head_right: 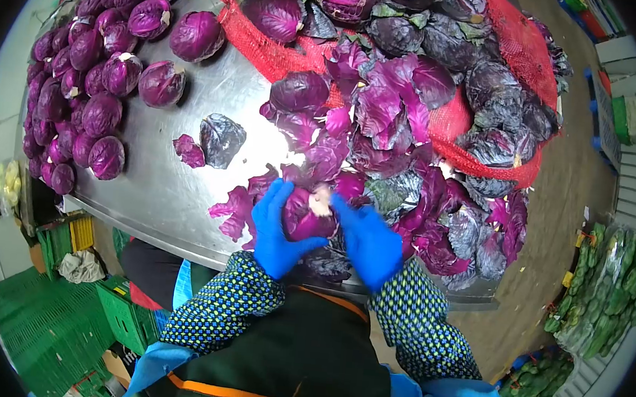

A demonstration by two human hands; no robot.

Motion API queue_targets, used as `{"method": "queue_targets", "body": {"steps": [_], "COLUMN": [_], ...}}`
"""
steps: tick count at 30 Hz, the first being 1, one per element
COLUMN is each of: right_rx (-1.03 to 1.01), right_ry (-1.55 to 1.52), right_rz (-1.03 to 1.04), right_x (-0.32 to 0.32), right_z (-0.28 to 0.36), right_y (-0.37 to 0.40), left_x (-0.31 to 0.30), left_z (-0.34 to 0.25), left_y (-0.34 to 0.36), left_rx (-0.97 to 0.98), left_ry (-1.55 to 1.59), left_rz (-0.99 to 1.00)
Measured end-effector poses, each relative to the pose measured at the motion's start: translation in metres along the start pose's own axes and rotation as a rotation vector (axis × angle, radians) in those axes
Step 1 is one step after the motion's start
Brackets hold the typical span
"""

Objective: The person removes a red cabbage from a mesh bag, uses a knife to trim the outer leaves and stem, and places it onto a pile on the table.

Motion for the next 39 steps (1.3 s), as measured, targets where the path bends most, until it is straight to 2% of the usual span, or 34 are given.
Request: {"method": "queue_targets", "body": {"steps": [1,3,4,5,7,8,9,11,12,13,15,16,17,19,20,22,23,27,29,30,31,32,33,35,37,38,39], "right_rx": [-0.002,0.022,0.003,0.011,0.187,0.223,0.219,0.458,0.354,0.365,0.543,0.705,0.714,0.526,0.52,0.274,0.27,0.39,0.248,0.297,0.3,0.416,0.531,0.598,0.48,0.026,0.018], "right_ry": [-0.001,-0.316,-0.459,-0.466,-0.662,-0.674,-0.671,-0.832,-0.716,-0.728,-0.768,-0.987,-1.016,-1.563,-1.572,-1.217,-1.221,-1.096,-0.843,-0.7,-0.7,-0.882,-1.065,-1.046,-0.952,-0.496,-0.497], "right_rz": [-0.003,-0.125,-0.102,-0.101,-0.068,-0.109,-0.104,0.061,-0.06,-0.068,-0.039,0.059,0.121,0.03,0.027,0.242,0.234,0.155,-0.057,-0.115,-0.118,-0.115,-0.108,-0.076,-0.113,-0.423,-0.426], "right_x": [0.006,0.022,0.031,0.037,0.045,0.043,0.039,0.034,0.024,0.023,0.011,0.006,-0.008,-0.015,-0.02,-0.031,-0.037,-0.044,-0.038,-0.044,-0.041,-0.033,-0.028,-0.022,0.003,0.005,-0.014], "right_z": [-0.011,-0.043,-0.049,-0.041,-0.024,-0.022,-0.024,-0.025,-0.015,-0.02,-0.036,-0.027,-0.008,0.034,0.04,0.054,0.057,0.066,0.062,0.061,0.052,0.035,0.025,0.017,0.0,-0.004,0.011], "right_y": [-0.011,-0.036,-0.039,-0.033,-0.026,-0.031,-0.035,-0.044,-0.041,-0.041,-0.038,-0.036,-0.033,-0.021,-0.015,-0.01,-0.01,-0.005,0.001,0.002,0.002,0.002,0.0,-0.006,-0.021,-0.026,-0.025], "left_x": [0.002,0.001,0.0,-0.004,-0.008,-0.004,-0.004,-0.008,-0.023,-0.041,-0.061,-0.066,-0.069,-0.078,-0.078,-0.076,-0.076,-0.073,-0.073,-0.075,-0.077,-0.083,-0.089,-0.096,-0.097,-0.095,-0.092], "left_z": [0.0,0.0,0.0,0.001,0.005,0.018,0.025,0.037,0.026,0.012,-0.021,-0.03,-0.036,-0.032,-0.031,-0.034,-0.037,-0.047,-0.047,-0.044,-0.041,-0.042,-0.048,-0.046,-0.05,-0.054,-0.058], "left_y": [0.004,0.019,0.022,0.022,0.009,0.005,0.006,0.008,0.009,0.011,0.011,0.008,0.006,0.002,0.001,-0.004,-0.005,0.001,0.004,0.006,0.008,0.009,0.008,0.005,0.004,0.001,0.001], "left_rx": [0.038,0.133,0.115,0.114,-0.011,-0.037,-0.041,-0.177,-0.127,-0.01,0.196,0.267,0.334,0.375,0.346,0.335,0.312,0.254,0.248,0.149,0.047,-0.101,-0.339,-0.377,-0.098,0.024,0.138], "left_ry": [0.008,-0.025,-0.015,-0.02,0.114,0.26,0.262,0.488,0.533,0.454,0.52,0.465,0.406,0.211,0.233,0.256,0.265,0.292,0.262,0.37,0.476,0.5,0.751,0.899,0.612,0.567,0.518], "left_rz": [-0.044,-0.054,-0.045,-0.036,0.027,0.112,0.106,0.206,0.181,0.124,-0.088,-0.157,-0.236,-0.276,-0.309,-0.338,-0.341,-0.327,-0.3,-0.268,-0.233,-0.195,-0.221,-0.189,-0.154,-0.181,-0.206]}}
Point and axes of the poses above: each hand's wrist, its own y-axis away from the middle knuckle, its own x-axis out of the palm, z = x × y, the point moved 2 cm from there along -y, towards the middle knuckle, and after that the axes turned 4 degrees about -z, right-handed, at the moved point
